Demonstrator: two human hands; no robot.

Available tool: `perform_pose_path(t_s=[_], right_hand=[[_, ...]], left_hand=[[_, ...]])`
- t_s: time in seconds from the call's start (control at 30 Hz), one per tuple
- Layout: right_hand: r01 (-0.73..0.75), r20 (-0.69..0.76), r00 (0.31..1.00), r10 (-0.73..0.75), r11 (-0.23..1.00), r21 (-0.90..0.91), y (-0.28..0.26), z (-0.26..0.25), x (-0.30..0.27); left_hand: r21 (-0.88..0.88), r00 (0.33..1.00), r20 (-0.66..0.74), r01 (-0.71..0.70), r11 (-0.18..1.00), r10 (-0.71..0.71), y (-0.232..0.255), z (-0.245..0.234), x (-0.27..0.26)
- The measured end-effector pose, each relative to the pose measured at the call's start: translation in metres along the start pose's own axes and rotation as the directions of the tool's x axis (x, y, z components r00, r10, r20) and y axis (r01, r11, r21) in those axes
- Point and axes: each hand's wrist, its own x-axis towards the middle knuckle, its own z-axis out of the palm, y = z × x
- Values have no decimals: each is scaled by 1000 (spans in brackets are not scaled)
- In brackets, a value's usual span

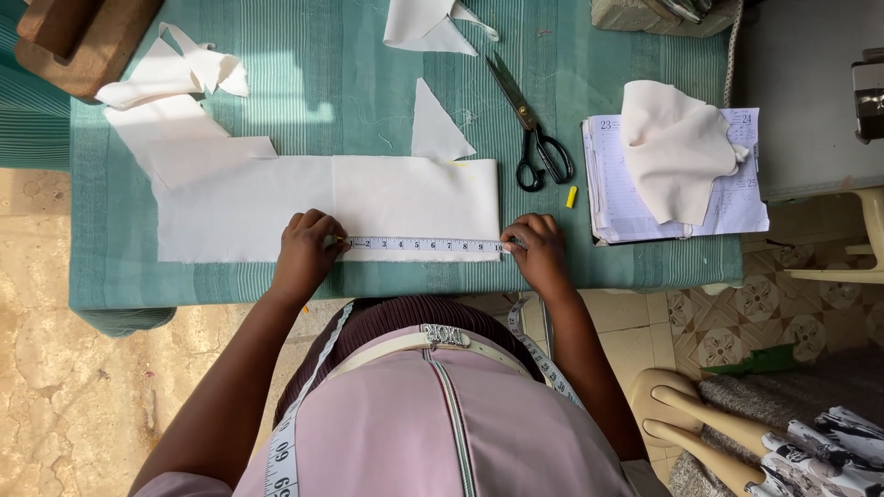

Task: The person measures and marks a white fabric piece with a measuring tape and chalk, then cuts it with scissors. They retrieve a light blue fabric, lay it on the table, place a pattern on top, and cut the blue fabric along the pattern's edge.

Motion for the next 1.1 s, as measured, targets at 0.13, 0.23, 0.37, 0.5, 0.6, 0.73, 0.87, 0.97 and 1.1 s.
perform_pose_path(t_s=[0.13,0.23,0.37,0.5,0.6,0.73,0.87,0.97,1.1], right_hand=[[-17,8,1000,17,1000,13,-1,-2,1],[-27,-3,1000,27,999,35,-5,-2,-3],[-21,-28,999,22,999,37,-1,-2,5],[-26,-6,1000,26,999,29,0,0,1],[-39,-12,999,39,999,17,-2,-1,-2],[-43,-48,998,39,997,-70,-22,-10,1],[174,-91,980,-176,984,-32,-66,9,33],[274,-45,959,-279,957,-95,-94,25,64],[282,-12,956,-293,929,-239,-98,34,98]], left_hand=[[-9,999,34,12,1000,-11,-1,-2,2],[-3,999,47,-7,1000,7,0,-5,0],[-47,998,62,1,999,2,5,-14,10],[-77,997,73,-5,997,10,7,-18,6],[-59,995,96,-22,998,27,19,-29,8],[-265,987,152,-4,964,46,62,-58,14],[-355,975,84,-163,920,206,75,-32,29],[-351,955,-43,-288,891,292,62,-4,44],[-354,928,-87,-368,860,362,49,12,48]])
